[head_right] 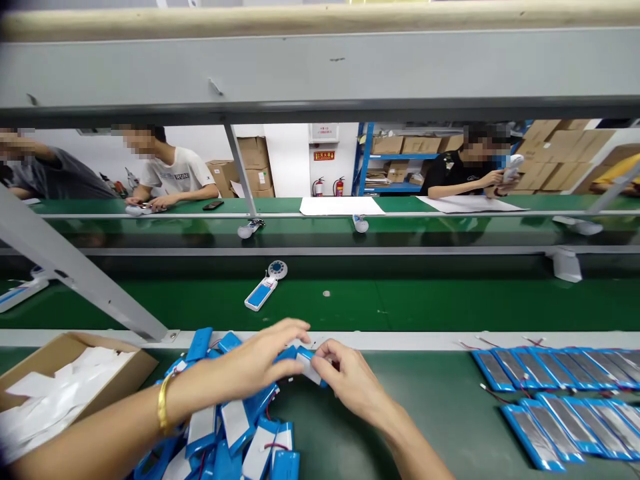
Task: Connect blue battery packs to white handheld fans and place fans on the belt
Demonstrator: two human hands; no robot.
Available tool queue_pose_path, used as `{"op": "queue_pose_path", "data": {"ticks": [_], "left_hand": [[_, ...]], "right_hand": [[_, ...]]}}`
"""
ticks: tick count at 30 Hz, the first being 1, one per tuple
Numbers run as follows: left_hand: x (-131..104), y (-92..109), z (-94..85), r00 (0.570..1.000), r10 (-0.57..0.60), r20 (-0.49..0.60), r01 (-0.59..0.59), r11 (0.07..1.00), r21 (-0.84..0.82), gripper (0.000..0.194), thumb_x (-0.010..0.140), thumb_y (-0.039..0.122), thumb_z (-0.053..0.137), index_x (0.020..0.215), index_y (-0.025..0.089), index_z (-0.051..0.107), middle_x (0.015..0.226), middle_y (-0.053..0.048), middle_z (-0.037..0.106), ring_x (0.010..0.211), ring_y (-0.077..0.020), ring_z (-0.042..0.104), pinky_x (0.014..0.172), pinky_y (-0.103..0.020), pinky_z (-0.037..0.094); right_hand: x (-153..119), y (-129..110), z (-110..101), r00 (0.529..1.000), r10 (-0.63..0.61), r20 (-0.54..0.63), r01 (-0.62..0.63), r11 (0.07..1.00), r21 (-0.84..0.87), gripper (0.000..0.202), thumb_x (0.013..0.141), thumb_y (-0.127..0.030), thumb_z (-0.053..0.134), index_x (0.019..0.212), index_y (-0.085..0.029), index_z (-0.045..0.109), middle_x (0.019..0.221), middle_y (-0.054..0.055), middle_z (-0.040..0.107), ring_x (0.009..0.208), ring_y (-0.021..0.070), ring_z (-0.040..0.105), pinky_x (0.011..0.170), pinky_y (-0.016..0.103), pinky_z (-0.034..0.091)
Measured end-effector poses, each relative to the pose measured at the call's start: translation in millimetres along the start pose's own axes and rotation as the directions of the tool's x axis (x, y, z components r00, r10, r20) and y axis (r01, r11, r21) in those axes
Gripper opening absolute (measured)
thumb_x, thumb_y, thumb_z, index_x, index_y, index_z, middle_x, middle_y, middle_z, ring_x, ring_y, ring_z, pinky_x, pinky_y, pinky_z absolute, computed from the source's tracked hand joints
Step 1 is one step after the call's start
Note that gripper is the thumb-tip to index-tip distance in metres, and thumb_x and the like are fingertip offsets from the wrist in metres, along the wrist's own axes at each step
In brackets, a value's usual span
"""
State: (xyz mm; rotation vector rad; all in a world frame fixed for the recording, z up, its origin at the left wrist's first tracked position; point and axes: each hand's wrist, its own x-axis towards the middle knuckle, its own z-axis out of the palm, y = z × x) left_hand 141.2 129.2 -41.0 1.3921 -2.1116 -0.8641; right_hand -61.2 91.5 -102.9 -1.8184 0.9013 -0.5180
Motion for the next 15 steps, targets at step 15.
{"op": "queue_pose_path", "data": {"ticks": [15], "left_hand": [[-30.3,21.5,35.4,0.924,-0.172,-0.342,0.024,0.918,-0.397,0.016,0.09,0.034,0.052,0.102,0.024,0.058,0.103,-0.002,0.059,0.095,-0.0153,0.056,0.085,-0.027,0.046]], "right_hand": [[-1.7,-22.4,2.5,0.985,-0.175,-0.004,0.113,0.618,0.778,0.044,0.072,-0.033,0.077,0.113,-0.023,0.062,0.094,0.003,0.059,0.057,0.0052,0.047,0.046,0.016,0.041]]}}
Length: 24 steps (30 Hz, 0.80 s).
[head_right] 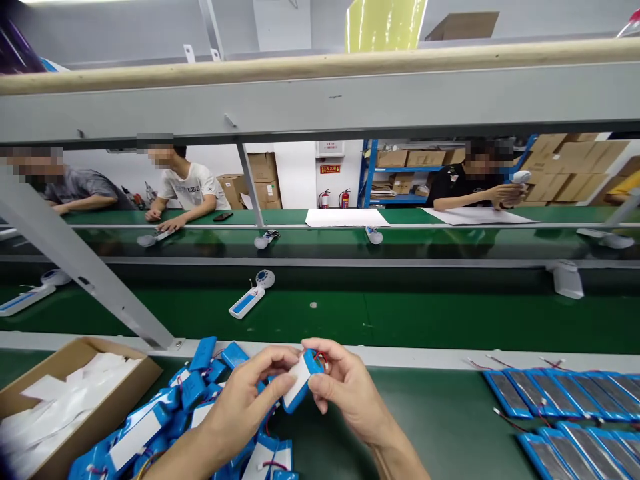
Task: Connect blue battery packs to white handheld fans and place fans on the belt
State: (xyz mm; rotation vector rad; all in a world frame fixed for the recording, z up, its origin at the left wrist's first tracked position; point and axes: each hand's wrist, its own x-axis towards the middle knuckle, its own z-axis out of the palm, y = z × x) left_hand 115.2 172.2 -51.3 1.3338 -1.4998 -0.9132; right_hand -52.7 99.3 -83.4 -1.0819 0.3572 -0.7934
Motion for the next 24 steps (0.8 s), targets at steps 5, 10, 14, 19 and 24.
{"op": "queue_pose_path", "data": {"ticks": [5,10,14,19,24], "left_hand": [[2.8,7.3,-3.1,0.988,0.142,0.062,-0.151,0.967,0.204,0.014,0.089,0.023,0.054,0.1,0.027,0.061,0.104,0.0,0.053,0.098,-0.0127,0.051,0.088,-0.024,0.041],[9.3,13.7,-5.0,0.983,0.1,0.151,-0.131,0.968,0.212,0.005,0.086,0.018,0.058,0.085,0.022,0.061,0.089,0.001,0.048,0.084,-0.0105,0.049,0.076,-0.022,0.039],[10.0,15.4,-4.3,0.976,0.094,0.196,-0.139,0.963,0.229,0.008,0.087,0.015,0.055,0.081,0.02,0.058,0.086,0.002,0.046,0.081,-0.0099,0.047,0.072,-0.022,0.037],[6.4,11.1,-3.7,0.974,0.132,0.184,-0.179,0.946,0.269,0.01,0.089,0.015,0.049,0.082,0.019,0.053,0.084,0.001,0.046,0.079,-0.0113,0.046,0.07,-0.024,0.036],[2.2,4.3,-6.0,0.963,0.21,0.169,-0.254,0.916,0.31,0.011,0.091,0.014,0.045,0.082,0.018,0.05,0.083,0.0,0.047,0.08,-0.0128,0.045,0.071,-0.026,0.035]], "right_hand": [[0.1,2.8,-2.5,1.0,0.016,0.011,-0.016,1.0,0.007,0.047,0.07,-0.043,0.076,0.11,-0.02,0.066,0.083,0.003,0.059,0.059,0.0073,0.049,0.047,0.016,0.042],[-2.5,5.4,-5.3,0.99,0.081,0.112,-0.085,0.996,0.033,0.048,0.069,-0.047,0.076,0.106,-0.016,0.068,0.065,0.0,0.056,0.043,0.0032,0.042,0.037,0.013,0.033],[-3.8,9.8,-6.8,0.985,0.11,0.13,-0.119,0.991,0.062,0.046,0.07,-0.047,0.075,0.102,-0.015,0.068,0.058,-0.002,0.055,0.037,0.0025,0.041,0.034,0.013,0.03],[-3.9,13.0,-2.5,0.978,0.174,0.115,-0.187,0.975,0.117,0.045,0.072,-0.049,0.074,0.1,-0.013,0.068,0.053,-0.003,0.053,0.033,0.0016,0.038,0.031,0.012,0.027],[-3.6,17.3,5.1,0.97,0.224,0.095,-0.239,0.948,0.209,0.04,0.074,-0.045,0.073,0.095,-0.012,0.068,0.052,-0.004,0.052,0.031,0.0011,0.036,0.031,0.012,0.027]]}}
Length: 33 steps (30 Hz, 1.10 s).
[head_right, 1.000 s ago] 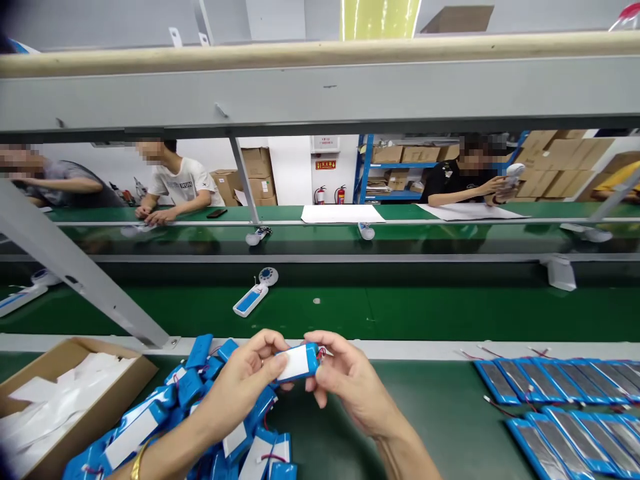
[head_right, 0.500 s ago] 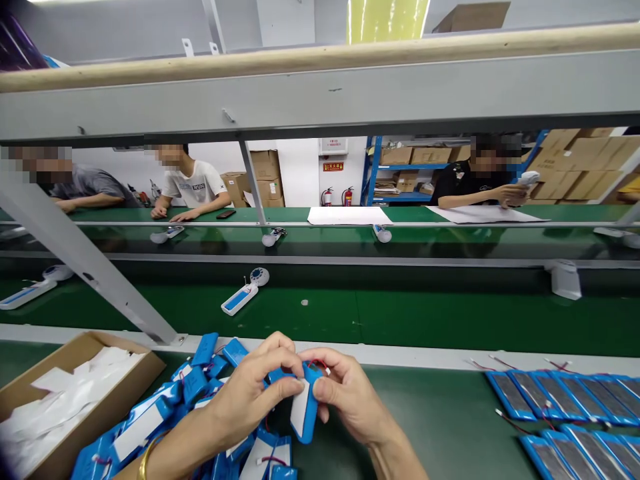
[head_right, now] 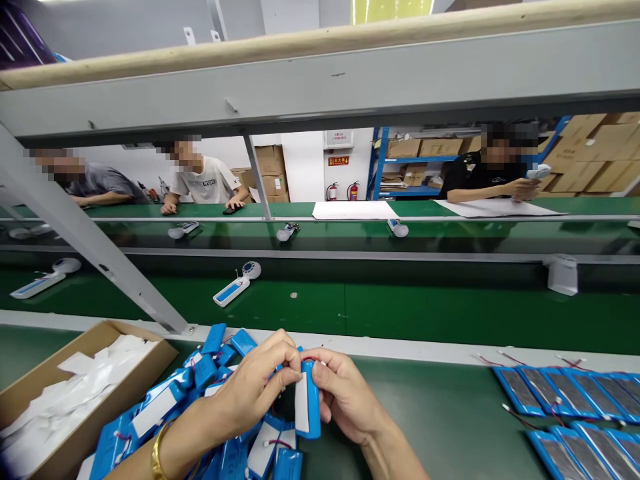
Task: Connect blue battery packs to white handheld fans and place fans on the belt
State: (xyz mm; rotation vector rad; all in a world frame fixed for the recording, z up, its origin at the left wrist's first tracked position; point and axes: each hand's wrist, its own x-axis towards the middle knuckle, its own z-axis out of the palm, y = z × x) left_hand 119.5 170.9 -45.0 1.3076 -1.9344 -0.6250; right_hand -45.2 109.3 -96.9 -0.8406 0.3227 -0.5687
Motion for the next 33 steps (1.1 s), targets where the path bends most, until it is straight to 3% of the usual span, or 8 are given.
{"op": "queue_pose_path", "data": {"ticks": [9,13,17,22,24,26,30,33], "left_hand": [[-18.5,0.2,-1.6,0.994,0.051,-0.096,-0.052,0.999,-0.008,0.015,0.094,0.019,0.039,0.082,0.017,0.048,0.085,-0.004,0.049,0.082,-0.0146,0.046,0.074,-0.028,0.038],[-38.7,-9.3,-27.8,0.963,-0.068,-0.261,0.065,0.998,-0.022,0.018,0.095,0.026,0.037,0.083,0.017,0.048,0.086,-0.005,0.051,0.083,-0.015,0.049,0.077,-0.028,0.042],[-87.9,-38.6,-91.9,0.753,-0.254,-0.607,0.439,0.881,0.176,0.02,0.092,0.035,0.04,0.084,0.019,0.048,0.085,-0.004,0.055,0.081,-0.0166,0.053,0.076,-0.029,0.043],[-164.7,-72.0,-165.8,0.414,-0.462,-0.785,0.905,0.302,0.3,0.03,0.087,0.04,0.038,0.099,0.018,0.055,0.104,-0.011,0.061,0.095,-0.0318,0.057,0.08,-0.044,0.046],[-177.1,-78.5,-174.7,0.373,-0.507,-0.777,0.927,0.17,0.335,0.041,0.086,0.039,0.037,0.115,0.014,0.053,0.118,-0.017,0.055,0.104,-0.0375,0.054,0.083,-0.051,0.046],[-173.4,-80.3,-169.3,0.456,-0.47,-0.755,0.89,0.226,0.396,0.05,0.087,0.041,0.036,0.124,0.011,0.048,0.127,-0.019,0.049,0.115,-0.0376,0.049,0.092,-0.052,0.044],[-133.4,-80.3,-132.4,0.732,-0.385,-0.563,0.661,0.6,0.45,0.052,0.089,0.052,0.037,0.128,0.019,0.048,0.14,-0.009,0.042,0.13,-0.0279,0.038,0.109,-0.044,0.033],[-100.8,-91.8,-107.4,0.819,-0.47,-0.33,0.57,0.736,0.365,0.057,0.089,0.057,0.039,0.136,0.027,0.04,0.15,-0.005,0.027,0.137,-0.0262,0.027,0.113,-0.043,0.028]], "right_hand": [[1.1,5.6,15.1,0.994,0.026,-0.108,-0.019,0.998,0.062,0.036,0.079,-0.044,0.068,0.095,-0.012,0.067,0.055,-0.003,0.051,0.035,0.0015,0.034,0.032,0.013,0.027],[3.7,2.7,6.2,0.948,-0.022,-0.316,0.077,0.983,0.165,0.029,0.077,-0.042,0.071,0.087,-0.014,0.069,0.072,0.002,0.059,0.048,0.0043,0.042,0.038,0.013,0.037],[4.8,-3.7,-15.9,0.913,0.028,-0.407,0.078,0.967,0.241,0.026,0.072,-0.041,0.075,0.081,-0.017,0.069,0.082,0.004,0.063,0.048,0.0046,0.04,0.036,0.014,0.039],[0.1,-11.8,-35.0,0.884,0.033,-0.465,0.081,0.971,0.223,0.027,0.071,-0.041,0.075,0.087,-0.02,0.068,0.082,0.006,0.064,0.046,0.0049,0.037,0.031,0.013,0.035],[-2.5,-10.7,-41.9,0.885,0.026,-0.465,0.08,0.975,0.206,0.028,0.07,-0.04,0.076,0.088,-0.02,0.066,0.078,0.006,0.063,0.046,0.0055,0.037,0.03,0.012,0.033],[-5.6,-6.2,-50.6,0.895,0.034,-0.445,0.068,0.975,0.211,0.03,0.07,-0.041,0.076,0.088,-0.02,0.066,0.077,0.006,0.063,0.046,0.0052,0.036,0.029,0.011,0.032],[-13.7,8.6,-68.8,0.896,0.04,-0.442,0.087,0.96,0.265,0.03,0.074,-0.042,0.073,0.091,-0.02,0.064,0.082,0.007,0.062,0.049,0.007,0.04,0.027,0.011,0.031],[-18.9,18.1,-76.4,0.898,0.025,-0.44,0.122,0.946,0.301,0.028,0.077,-0.042,0.071,0.093,-0.02,0.064,0.084,0.007,0.062,0.054,0.0088,0.045,0.029,0.011,0.032]]}}
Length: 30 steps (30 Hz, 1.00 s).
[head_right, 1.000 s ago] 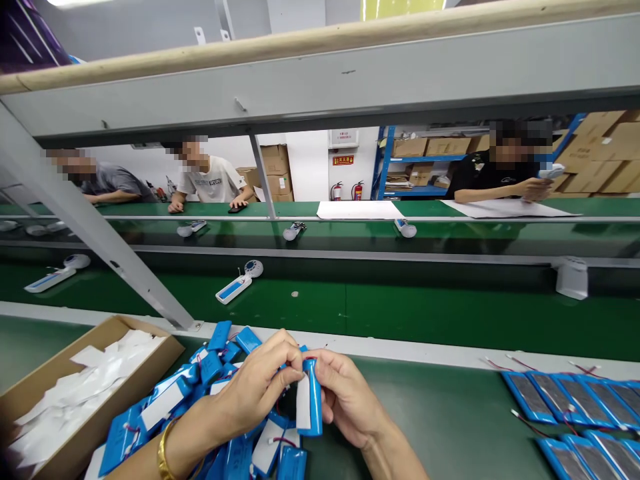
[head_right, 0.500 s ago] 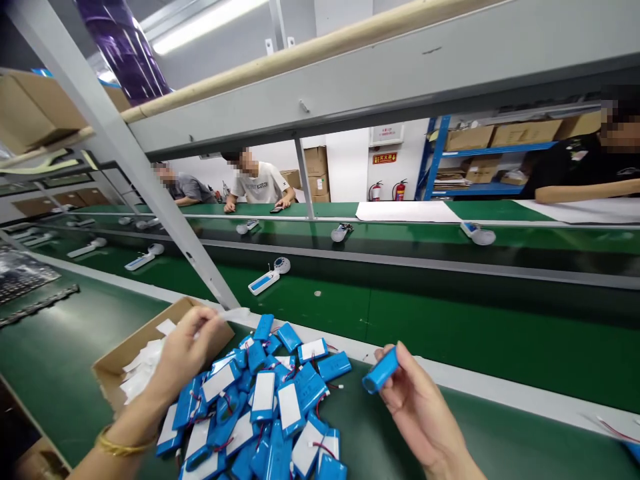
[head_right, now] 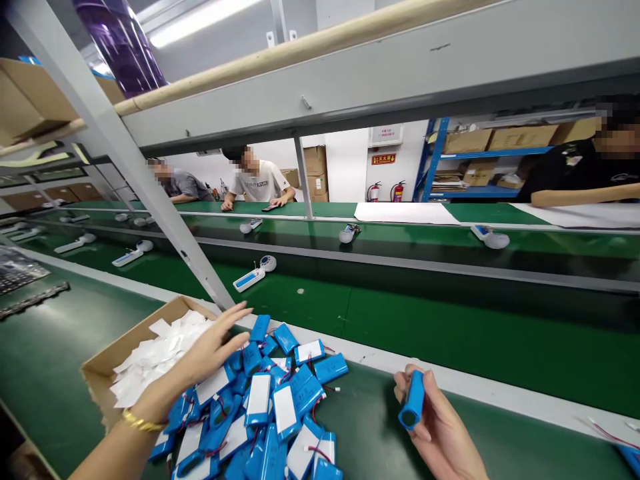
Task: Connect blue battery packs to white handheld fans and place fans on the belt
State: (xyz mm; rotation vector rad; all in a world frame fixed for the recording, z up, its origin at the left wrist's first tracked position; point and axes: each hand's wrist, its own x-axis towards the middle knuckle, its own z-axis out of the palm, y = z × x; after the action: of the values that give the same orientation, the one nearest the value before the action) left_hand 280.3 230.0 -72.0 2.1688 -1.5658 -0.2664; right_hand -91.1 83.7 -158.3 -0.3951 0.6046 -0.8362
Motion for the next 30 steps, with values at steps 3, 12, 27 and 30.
{"op": "queue_pose_path", "data": {"ticks": [3,12,27,30], "left_hand": [[23.3,0.3,20.0,0.976,-0.027,0.214,0.037,0.998,-0.043,0.066,0.088,0.064,0.034,0.143,0.026,0.031,0.153,-0.009,0.019,0.14,-0.0302,0.021,0.114,-0.048,0.022],[51.9,10.8,36.2,0.868,0.094,0.488,-0.09,0.995,-0.032,0.07,0.079,0.07,0.047,0.135,0.028,0.045,0.149,-0.009,0.028,0.135,-0.0337,0.028,0.112,-0.05,0.023],[48.7,73.5,61.9,0.66,0.374,0.651,-0.362,0.918,-0.161,0.069,0.076,0.06,0.06,0.138,0.038,0.038,0.153,-0.006,0.02,0.141,-0.0357,0.012,0.11,-0.06,0.014],[48.4,74.8,57.2,0.658,0.369,0.656,-0.346,0.922,-0.172,0.065,0.079,0.055,0.058,0.138,0.037,0.037,0.153,-0.005,0.022,0.141,-0.0335,0.015,0.112,-0.056,0.016]], "right_hand": [[-0.5,4.2,-3.7,1.0,-0.002,0.023,0.002,1.0,-0.008,0.028,0.077,-0.041,0.071,0.095,-0.021,0.065,0.082,0.005,0.062,0.051,0.0071,0.044,0.032,0.012,0.035],[26.1,10.2,20.1,0.993,-0.063,0.098,0.073,0.992,-0.103,0.031,0.077,-0.044,0.07,0.095,-0.02,0.066,0.086,0.004,0.064,0.074,0.015,0.057,0.068,0.027,0.05],[78.8,23.8,63.6,0.963,-0.012,0.27,0.11,0.931,-0.349,0.031,0.074,-0.042,0.074,0.086,-0.016,0.064,0.074,0.0,0.061,0.067,0.0133,0.055,0.067,0.027,0.044],[72.0,20.9,56.5,0.965,0.023,0.263,0.08,0.923,-0.376,0.03,0.074,-0.04,0.074,0.085,-0.015,0.063,0.072,-0.001,0.059,0.063,0.0116,0.053,0.064,0.025,0.043]]}}
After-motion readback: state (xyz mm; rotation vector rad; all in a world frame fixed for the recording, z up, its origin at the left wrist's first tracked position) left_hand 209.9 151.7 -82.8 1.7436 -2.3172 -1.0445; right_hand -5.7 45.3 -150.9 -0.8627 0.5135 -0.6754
